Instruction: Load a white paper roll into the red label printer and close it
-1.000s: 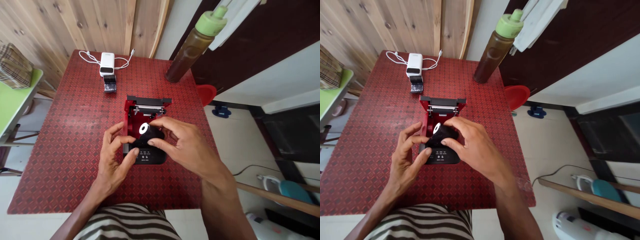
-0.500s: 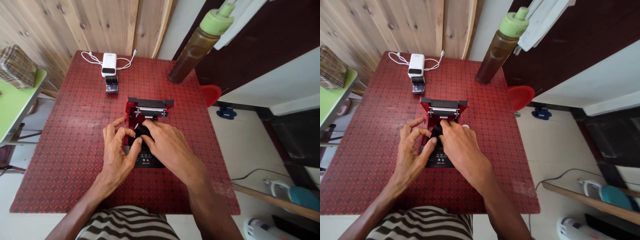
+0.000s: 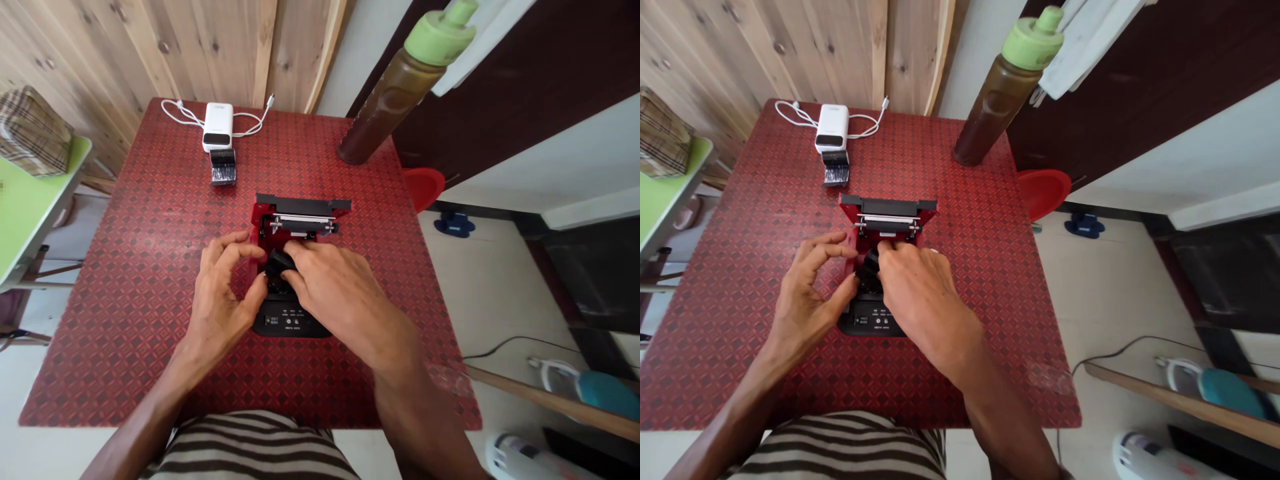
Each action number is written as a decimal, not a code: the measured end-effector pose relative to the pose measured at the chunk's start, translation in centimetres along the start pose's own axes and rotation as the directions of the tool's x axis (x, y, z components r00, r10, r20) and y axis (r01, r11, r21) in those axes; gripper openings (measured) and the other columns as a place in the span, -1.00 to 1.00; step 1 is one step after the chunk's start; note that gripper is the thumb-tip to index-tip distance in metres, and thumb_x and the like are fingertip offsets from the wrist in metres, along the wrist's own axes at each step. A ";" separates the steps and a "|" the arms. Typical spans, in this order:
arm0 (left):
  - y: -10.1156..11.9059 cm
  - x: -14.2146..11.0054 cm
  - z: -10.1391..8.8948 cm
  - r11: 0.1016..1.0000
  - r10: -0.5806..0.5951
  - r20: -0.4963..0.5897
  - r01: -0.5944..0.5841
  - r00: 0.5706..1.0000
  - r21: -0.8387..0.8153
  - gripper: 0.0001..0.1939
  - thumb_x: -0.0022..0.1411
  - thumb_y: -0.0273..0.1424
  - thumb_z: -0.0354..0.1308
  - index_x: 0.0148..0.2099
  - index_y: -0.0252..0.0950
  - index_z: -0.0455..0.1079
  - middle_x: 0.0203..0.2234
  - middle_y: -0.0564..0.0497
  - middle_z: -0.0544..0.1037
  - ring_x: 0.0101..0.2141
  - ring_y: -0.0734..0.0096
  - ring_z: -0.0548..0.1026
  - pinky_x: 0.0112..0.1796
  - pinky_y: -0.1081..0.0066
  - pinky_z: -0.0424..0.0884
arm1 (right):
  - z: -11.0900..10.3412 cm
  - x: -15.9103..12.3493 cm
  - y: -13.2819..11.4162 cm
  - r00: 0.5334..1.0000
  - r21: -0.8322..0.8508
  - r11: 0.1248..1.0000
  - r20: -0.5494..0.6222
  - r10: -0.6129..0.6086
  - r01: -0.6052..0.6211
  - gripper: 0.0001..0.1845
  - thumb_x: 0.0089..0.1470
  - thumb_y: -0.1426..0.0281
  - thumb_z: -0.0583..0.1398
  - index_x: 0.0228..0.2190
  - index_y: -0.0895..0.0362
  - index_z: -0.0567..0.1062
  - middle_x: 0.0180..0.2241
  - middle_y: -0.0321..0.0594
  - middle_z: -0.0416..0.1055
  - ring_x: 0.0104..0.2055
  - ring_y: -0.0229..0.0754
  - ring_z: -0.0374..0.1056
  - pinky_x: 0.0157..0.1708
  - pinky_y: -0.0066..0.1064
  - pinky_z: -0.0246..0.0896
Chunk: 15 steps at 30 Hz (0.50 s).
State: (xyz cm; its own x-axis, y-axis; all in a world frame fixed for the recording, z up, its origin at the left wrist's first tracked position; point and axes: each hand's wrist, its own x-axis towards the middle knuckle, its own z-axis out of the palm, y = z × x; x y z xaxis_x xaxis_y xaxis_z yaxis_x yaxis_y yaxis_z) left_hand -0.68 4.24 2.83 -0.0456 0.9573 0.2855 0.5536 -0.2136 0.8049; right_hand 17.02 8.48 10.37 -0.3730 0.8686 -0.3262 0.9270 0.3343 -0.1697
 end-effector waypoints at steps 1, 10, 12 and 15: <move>-0.1 0.3 0.0 1.000 0.016 0.005 -0.016 1.000 0.004 -0.73 0.31 -0.44 0.32 0.04 -0.12 0.61 0.15 -0.11 0.64 0.22 -0.08 0.59 0.27 -0.15 0.48 | 0.0 0.1 -0.1 1.000 -0.010 1.000 -0.008 -0.009 0.009 -0.74 0.49 0.52 0.18 0.07 0.11 0.61 0.00 0.01 0.73 -0.04 0.12 0.69 -0.17 -0.19 0.43; -0.4 0.4 -0.8 0.998 0.053 0.056 -0.055 0.997 0.029 -0.85 0.34 -0.46 0.32 -0.14 -0.10 0.68 0.11 -0.08 0.67 0.14 -0.06 0.62 0.18 -0.12 0.51 | -0.6 0.3 -0.8 0.998 -0.066 0.997 -0.035 -0.053 0.050 -0.62 0.43 0.61 0.14 0.13 0.10 0.59 -0.05 0.04 0.73 -0.09 0.12 0.71 -0.27 -0.23 0.43; -0.4 0.4 -0.8 0.999 0.044 0.071 -0.045 0.997 0.019 -0.86 0.35 -0.45 0.32 -0.14 -0.10 0.68 0.11 -0.09 0.65 0.15 -0.09 0.61 0.17 -0.15 0.50 | -0.5 0.5 -0.9 0.999 -0.076 0.996 -0.029 -0.037 0.034 -0.61 0.44 0.60 0.10 0.14 0.13 0.59 -0.08 0.08 0.73 -0.10 0.13 0.72 -0.28 -0.23 0.43; -0.5 0.8 -0.7 0.999 0.044 0.094 -0.046 0.995 0.014 -0.87 0.34 -0.45 0.32 -0.16 -0.12 0.68 0.13 -0.10 0.63 0.17 -0.12 0.58 0.19 -0.17 0.48 | -0.2 0.9 -0.8 1.000 -0.070 0.997 0.018 -0.014 0.015 -0.65 0.48 0.56 0.09 0.08 0.16 0.63 -0.12 0.11 0.73 -0.07 0.18 0.73 -0.25 -0.20 0.46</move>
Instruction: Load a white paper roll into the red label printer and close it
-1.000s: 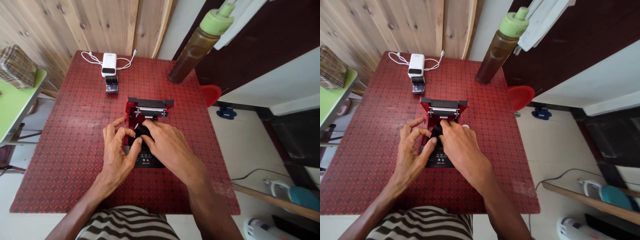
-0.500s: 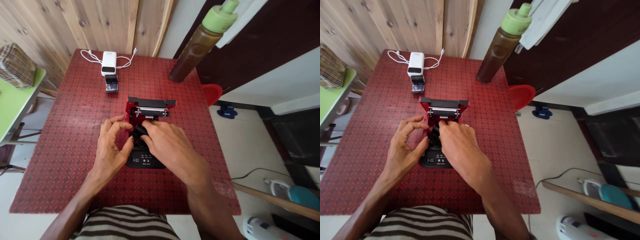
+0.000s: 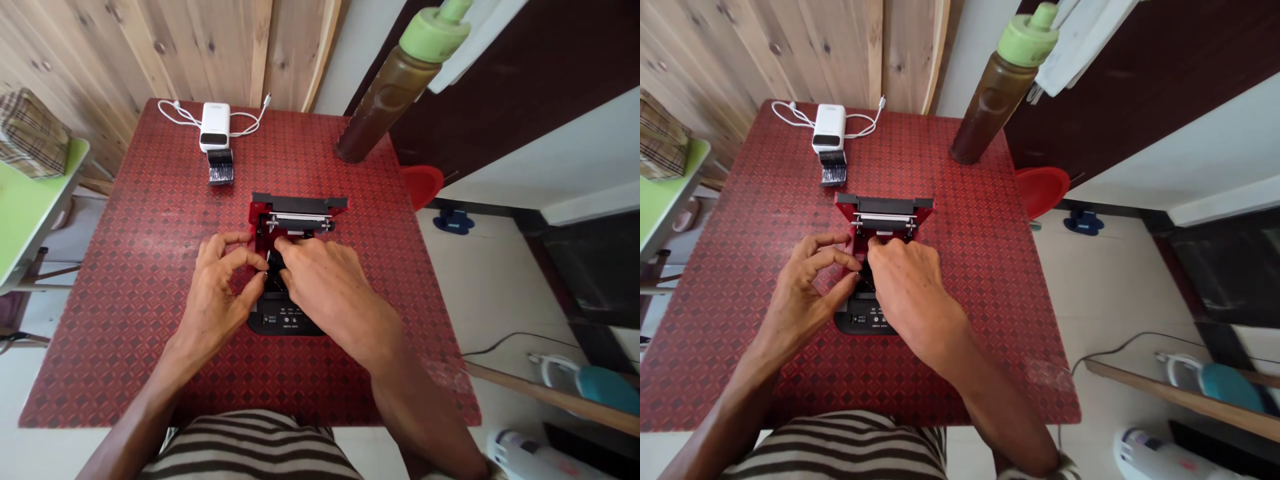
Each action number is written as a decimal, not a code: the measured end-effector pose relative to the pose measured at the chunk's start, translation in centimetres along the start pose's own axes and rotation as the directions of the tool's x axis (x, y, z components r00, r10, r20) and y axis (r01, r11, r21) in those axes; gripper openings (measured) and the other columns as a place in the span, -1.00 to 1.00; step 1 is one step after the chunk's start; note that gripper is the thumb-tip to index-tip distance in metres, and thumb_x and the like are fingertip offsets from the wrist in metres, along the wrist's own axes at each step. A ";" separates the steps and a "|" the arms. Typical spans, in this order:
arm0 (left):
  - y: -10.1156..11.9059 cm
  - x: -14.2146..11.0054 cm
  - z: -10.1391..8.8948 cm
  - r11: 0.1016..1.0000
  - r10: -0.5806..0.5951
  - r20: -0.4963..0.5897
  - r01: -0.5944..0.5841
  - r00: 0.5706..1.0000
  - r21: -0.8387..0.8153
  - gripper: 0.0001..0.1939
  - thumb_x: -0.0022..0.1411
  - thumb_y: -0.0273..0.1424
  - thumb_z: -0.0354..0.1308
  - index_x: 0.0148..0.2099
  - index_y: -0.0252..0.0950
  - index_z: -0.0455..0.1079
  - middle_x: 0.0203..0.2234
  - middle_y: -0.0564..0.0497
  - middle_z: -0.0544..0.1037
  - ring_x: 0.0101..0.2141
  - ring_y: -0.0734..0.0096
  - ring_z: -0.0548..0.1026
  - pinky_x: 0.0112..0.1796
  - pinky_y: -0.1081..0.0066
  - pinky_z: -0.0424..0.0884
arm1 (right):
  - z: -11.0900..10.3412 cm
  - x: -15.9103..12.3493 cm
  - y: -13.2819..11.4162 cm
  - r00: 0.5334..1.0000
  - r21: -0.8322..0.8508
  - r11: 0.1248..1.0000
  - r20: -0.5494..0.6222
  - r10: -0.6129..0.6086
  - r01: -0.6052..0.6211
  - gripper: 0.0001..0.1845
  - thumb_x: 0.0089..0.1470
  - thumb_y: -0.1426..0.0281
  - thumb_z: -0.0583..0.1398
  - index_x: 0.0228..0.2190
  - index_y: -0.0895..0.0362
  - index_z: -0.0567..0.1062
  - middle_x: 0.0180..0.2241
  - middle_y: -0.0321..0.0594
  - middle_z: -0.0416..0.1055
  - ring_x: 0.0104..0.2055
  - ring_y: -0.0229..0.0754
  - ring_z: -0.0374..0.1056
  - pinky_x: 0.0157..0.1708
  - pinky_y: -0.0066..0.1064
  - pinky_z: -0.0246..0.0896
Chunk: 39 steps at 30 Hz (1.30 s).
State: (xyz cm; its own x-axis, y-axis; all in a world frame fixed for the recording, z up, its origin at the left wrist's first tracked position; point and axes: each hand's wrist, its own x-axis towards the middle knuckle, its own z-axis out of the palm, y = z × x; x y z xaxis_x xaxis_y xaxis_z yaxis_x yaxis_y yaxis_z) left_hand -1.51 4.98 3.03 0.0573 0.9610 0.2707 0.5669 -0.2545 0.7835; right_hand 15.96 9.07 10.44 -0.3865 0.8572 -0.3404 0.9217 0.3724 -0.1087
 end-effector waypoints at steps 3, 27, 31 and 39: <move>0.0 0.5 0.2 0.998 0.035 0.010 -0.035 0.999 0.044 -0.88 0.33 -0.47 0.33 -0.19 -0.14 0.67 0.16 -0.13 0.60 0.15 -0.13 0.55 0.19 -0.20 0.45 | 0.5 0.6 0.3 1.000 0.033 0.999 -0.005 -0.002 0.002 -0.64 0.48 0.57 0.08 0.00 0.15 0.66 -0.10 0.10 0.74 -0.03 0.21 0.73 -0.20 -0.16 0.50; -1.2 -0.6 -1.8 0.992 -0.120 -0.145 0.112 0.982 -0.062 -0.83 0.40 -0.32 0.40 0.02 -0.12 0.70 0.16 -0.12 0.67 0.25 -0.02 0.60 0.32 -0.09 0.44 | 5.2 -2.0 2.5 0.850 0.180 0.932 -0.491 -0.191 0.314 -0.79 0.37 0.62 0.33 -0.31 0.13 0.63 -0.21 -0.13 0.65 -0.11 0.00 0.53 -0.02 -0.17 0.50; -2.9 -1.9 -2.0 0.969 -0.223 -0.205 0.194 0.953 -0.152 -0.84 0.44 -0.26 0.38 0.01 -0.13 0.70 0.13 -0.13 0.69 0.22 -0.01 0.62 0.28 -0.08 0.46 | 4.9 -1.1 2.8 0.881 0.166 0.932 -0.413 -0.230 0.321 -0.75 0.39 0.66 0.28 -0.29 0.12 0.64 -0.04 -0.09 0.68 0.08 0.02 0.55 0.25 -0.09 0.45; -3.6 -2.4 -1.3 0.952 -0.256 -0.156 0.220 0.954 -0.214 -0.86 0.44 -0.25 0.37 -0.03 -0.13 0.69 0.10 -0.12 0.71 0.21 0.01 0.63 0.31 -0.07 0.44 | 4.3 1.5 2.8 0.960 0.078 0.965 -0.150 -0.236 0.249 -0.69 0.39 0.70 0.19 -0.23 0.12 0.65 -0.18 -0.17 0.66 -0.13 -0.03 0.55 0.00 -0.14 0.38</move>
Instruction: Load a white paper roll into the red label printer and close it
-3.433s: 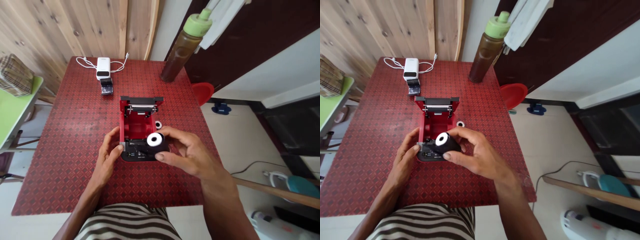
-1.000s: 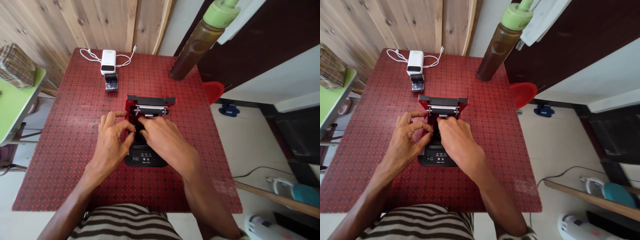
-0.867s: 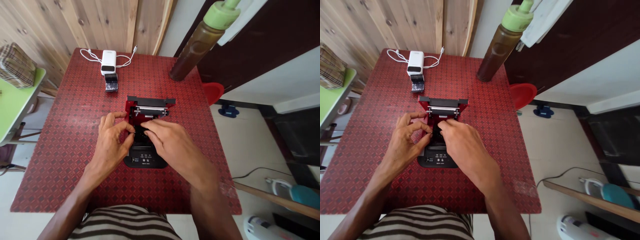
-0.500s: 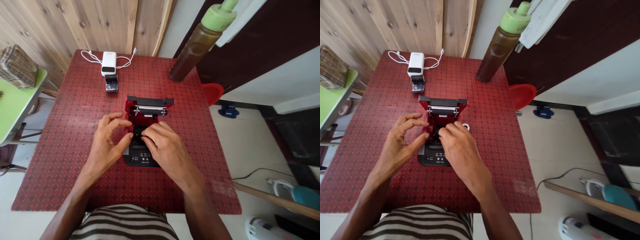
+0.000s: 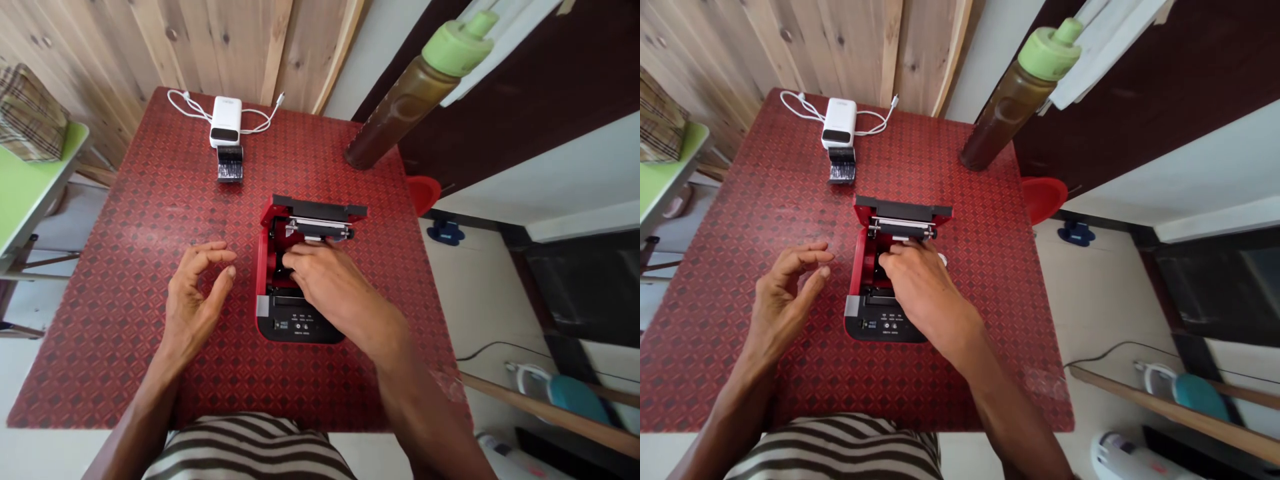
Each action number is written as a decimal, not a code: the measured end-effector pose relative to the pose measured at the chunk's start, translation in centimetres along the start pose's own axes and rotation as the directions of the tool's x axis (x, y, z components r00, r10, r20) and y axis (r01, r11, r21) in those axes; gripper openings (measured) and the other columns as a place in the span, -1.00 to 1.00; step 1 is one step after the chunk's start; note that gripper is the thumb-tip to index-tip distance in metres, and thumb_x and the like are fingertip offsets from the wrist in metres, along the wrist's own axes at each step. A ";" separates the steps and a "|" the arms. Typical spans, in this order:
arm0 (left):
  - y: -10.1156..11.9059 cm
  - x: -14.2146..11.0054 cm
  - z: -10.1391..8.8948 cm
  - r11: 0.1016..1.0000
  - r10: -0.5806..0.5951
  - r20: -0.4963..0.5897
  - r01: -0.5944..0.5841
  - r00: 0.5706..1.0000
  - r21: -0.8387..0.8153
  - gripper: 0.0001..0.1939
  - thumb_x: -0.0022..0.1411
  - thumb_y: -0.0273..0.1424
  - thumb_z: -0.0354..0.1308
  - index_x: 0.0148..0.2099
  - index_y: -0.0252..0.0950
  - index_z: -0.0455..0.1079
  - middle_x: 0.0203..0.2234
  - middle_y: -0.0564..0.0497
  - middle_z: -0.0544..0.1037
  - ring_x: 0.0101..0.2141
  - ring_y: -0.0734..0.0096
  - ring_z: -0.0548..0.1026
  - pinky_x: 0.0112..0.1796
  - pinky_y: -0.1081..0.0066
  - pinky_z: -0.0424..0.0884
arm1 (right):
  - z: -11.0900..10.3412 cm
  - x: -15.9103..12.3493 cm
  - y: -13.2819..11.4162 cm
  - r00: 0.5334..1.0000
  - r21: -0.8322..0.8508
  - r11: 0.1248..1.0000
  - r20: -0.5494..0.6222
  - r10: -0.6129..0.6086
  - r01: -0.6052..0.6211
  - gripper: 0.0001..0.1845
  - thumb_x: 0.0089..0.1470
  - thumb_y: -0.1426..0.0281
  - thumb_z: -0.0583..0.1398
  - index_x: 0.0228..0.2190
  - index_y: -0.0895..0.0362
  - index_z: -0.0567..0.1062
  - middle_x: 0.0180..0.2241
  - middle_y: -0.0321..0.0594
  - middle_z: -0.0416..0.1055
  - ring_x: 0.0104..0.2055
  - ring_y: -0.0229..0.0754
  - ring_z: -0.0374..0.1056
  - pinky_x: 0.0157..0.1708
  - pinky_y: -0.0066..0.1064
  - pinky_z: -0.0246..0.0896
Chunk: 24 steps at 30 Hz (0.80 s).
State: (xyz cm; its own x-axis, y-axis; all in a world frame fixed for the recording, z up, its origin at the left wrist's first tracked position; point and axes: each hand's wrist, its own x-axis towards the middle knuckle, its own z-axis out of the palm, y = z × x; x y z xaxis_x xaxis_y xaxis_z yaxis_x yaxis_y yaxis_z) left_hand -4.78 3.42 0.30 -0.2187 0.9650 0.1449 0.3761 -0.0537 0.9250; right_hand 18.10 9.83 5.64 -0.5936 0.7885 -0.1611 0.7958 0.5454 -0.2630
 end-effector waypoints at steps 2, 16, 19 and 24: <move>0.0 0.0 -0.1 1.000 -0.001 -0.006 0.001 1.000 0.005 -0.87 0.44 -0.27 0.37 -0.03 -0.13 0.69 0.09 -0.11 0.71 0.20 0.03 0.64 0.31 -0.05 0.44 | 0.0 0.1 0.3 1.000 -0.013 1.000 0.008 -0.028 0.028 -0.68 0.40 0.69 0.17 -0.22 0.11 0.64 -0.18 -0.18 0.66 -0.15 -0.06 0.53 -0.04 -0.15 0.35; 0.0 0.1 0.3 0.999 -0.037 0.057 0.036 0.998 0.027 -0.84 0.42 -0.25 0.34 -0.05 -0.13 0.70 0.07 -0.14 0.72 0.16 -0.02 0.66 0.25 -0.08 0.51 | -0.5 -0.9 0.5 0.993 0.043 0.993 -0.061 -0.103 0.105 -0.71 0.48 0.63 0.18 -0.16 0.14 0.68 0.04 -0.06 0.67 0.04 0.03 0.59 0.07 -0.11 0.50; 0.0 0.2 0.4 0.999 -0.051 0.068 0.051 0.996 0.002 -0.82 0.41 -0.23 0.34 -0.04 -0.13 0.70 0.07 -0.13 0.72 0.17 -0.03 0.64 0.26 -0.09 0.49 | -0.5 -2.4 -0.1 0.973 0.040 0.990 -0.196 -0.122 0.133 -0.73 0.47 0.64 0.19 -0.15 0.17 0.68 0.03 -0.03 0.64 0.06 0.04 0.55 0.05 -0.13 0.52; 1.7 1.0 1.2 0.997 -0.065 0.045 0.067 0.997 -0.043 -0.67 0.46 -0.10 0.31 0.13 -0.15 0.64 0.06 -0.11 0.70 0.05 0.08 0.66 0.14 0.04 0.57 | 0.6 -5.0 -1.3 0.899 0.051 0.989 -0.425 -0.103 0.138 -0.74 0.45 0.68 0.19 -0.04 0.21 0.66 -0.19 -0.13 0.55 -0.13 -0.04 0.45 -0.11 -0.19 0.50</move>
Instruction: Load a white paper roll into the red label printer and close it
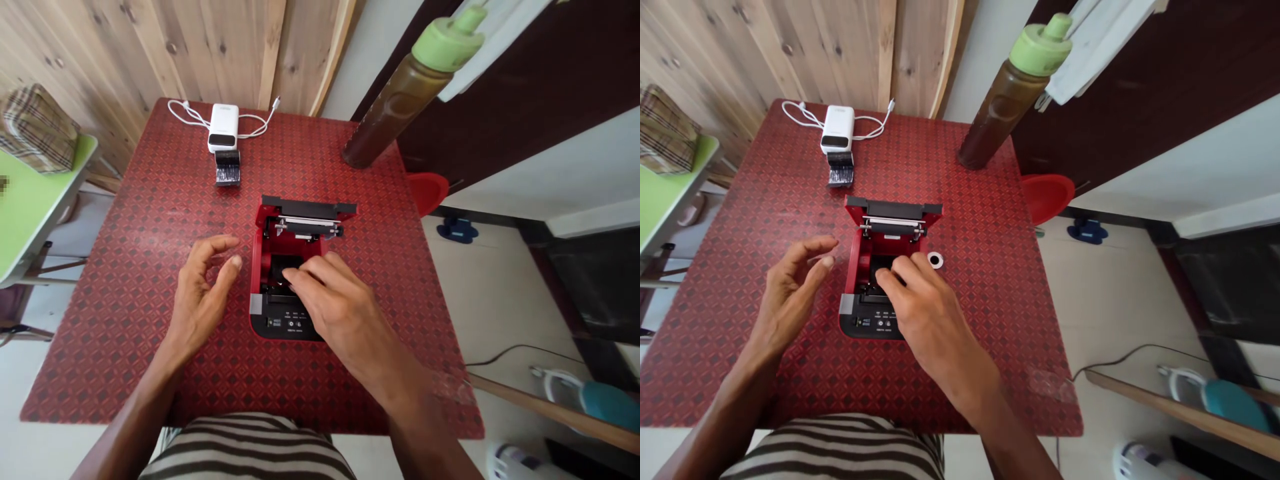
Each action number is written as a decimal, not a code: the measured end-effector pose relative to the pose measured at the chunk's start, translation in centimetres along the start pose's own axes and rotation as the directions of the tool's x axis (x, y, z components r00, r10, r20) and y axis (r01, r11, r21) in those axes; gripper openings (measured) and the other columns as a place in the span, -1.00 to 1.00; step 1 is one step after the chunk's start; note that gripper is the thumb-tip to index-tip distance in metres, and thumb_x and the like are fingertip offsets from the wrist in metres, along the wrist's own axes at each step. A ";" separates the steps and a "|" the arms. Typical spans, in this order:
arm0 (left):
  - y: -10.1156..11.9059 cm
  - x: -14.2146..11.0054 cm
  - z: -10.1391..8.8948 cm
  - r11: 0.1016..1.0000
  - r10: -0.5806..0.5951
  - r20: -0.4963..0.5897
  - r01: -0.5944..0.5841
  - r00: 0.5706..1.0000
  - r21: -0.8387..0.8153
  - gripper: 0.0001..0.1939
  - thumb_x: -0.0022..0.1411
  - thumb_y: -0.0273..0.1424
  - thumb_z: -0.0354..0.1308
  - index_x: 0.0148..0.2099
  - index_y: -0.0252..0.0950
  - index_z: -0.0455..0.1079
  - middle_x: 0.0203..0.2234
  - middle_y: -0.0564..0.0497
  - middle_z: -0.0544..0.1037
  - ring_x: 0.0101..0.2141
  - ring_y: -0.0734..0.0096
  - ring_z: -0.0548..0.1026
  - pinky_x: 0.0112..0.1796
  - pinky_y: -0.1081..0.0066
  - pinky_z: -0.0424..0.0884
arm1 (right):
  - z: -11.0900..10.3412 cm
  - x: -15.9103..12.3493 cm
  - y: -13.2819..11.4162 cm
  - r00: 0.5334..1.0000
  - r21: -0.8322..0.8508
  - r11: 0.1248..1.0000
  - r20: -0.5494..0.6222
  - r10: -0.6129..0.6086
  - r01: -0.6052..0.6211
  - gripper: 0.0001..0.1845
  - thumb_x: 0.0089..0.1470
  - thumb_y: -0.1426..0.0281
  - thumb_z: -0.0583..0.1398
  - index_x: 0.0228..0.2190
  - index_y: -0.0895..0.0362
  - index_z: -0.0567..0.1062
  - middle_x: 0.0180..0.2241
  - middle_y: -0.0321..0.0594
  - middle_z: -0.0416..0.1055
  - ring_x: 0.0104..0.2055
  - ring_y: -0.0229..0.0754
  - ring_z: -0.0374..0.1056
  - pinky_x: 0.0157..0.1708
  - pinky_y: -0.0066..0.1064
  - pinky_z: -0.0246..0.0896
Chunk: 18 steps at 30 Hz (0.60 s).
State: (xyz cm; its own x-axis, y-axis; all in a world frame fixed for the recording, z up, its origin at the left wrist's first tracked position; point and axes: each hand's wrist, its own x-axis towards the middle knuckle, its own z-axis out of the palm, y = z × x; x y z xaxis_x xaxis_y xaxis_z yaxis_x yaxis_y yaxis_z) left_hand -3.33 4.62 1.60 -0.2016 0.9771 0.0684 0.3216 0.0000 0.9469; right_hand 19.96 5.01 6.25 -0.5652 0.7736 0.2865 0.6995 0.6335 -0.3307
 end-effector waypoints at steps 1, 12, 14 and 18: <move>0.6 0.4 0.2 1.000 0.012 -0.003 -0.012 1.000 -0.012 -0.62 0.48 -0.07 0.30 0.18 -0.15 0.62 0.09 -0.12 0.69 0.06 0.08 0.66 0.13 0.06 0.57 | 0.1 -0.4 -0.2 1.000 0.013 1.000 -0.031 0.002 -0.001 -0.73 0.46 0.68 0.19 0.00 0.22 0.64 -0.20 -0.14 0.55 -0.14 -0.06 0.45 -0.10 -0.20 0.50; 4.3 5.0 2.9 0.974 0.153 0.078 -0.137 0.985 -0.179 -0.54 0.64 0.07 0.06 0.02 -0.09 0.66 -0.10 -0.01 0.73 0.00 0.14 0.66 0.15 0.13 0.54 | 0.0 -3.0 -1.8 0.993 -0.120 0.993 -0.113 -0.031 0.017 -0.65 0.51 0.67 0.11 0.07 0.25 0.65 -0.10 -0.06 0.72 -0.11 -0.06 0.54 -0.13 -0.19 0.47; 4.3 4.7 2.7 0.976 0.148 0.056 -0.137 0.987 -0.167 -0.54 0.62 0.08 0.10 -0.08 -0.10 0.67 -0.09 -0.02 0.74 0.07 0.10 0.65 0.22 0.09 0.51 | 0.1 -3.0 -1.9 0.980 -0.170 0.985 -0.189 -0.060 0.028 -0.66 0.50 0.68 0.11 0.00 0.27 0.67 -0.12 -0.04 0.73 -0.14 -0.05 0.55 -0.18 -0.18 0.46; 4.0 3.2 2.0 0.983 0.118 0.082 -0.104 0.990 -0.152 -0.69 0.53 -0.07 0.30 -0.19 -0.14 0.66 0.04 -0.07 0.73 0.32 -0.01 0.55 0.34 0.01 0.44 | 0.3 -2.7 -2.1 0.948 -0.239 0.970 -0.297 -0.110 0.037 -0.72 0.49 0.65 0.17 -0.09 0.27 0.71 -0.19 -0.04 0.73 -0.23 -0.07 0.53 -0.27 -0.20 0.44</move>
State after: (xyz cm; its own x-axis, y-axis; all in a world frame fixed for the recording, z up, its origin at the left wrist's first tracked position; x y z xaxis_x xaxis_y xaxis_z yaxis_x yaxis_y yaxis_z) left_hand -0.86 8.18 4.98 -0.0859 0.9844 0.1535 0.1963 -0.1343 0.9713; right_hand 19.87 1.57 5.89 -0.4829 0.6602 0.5753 0.7623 0.6403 -0.0950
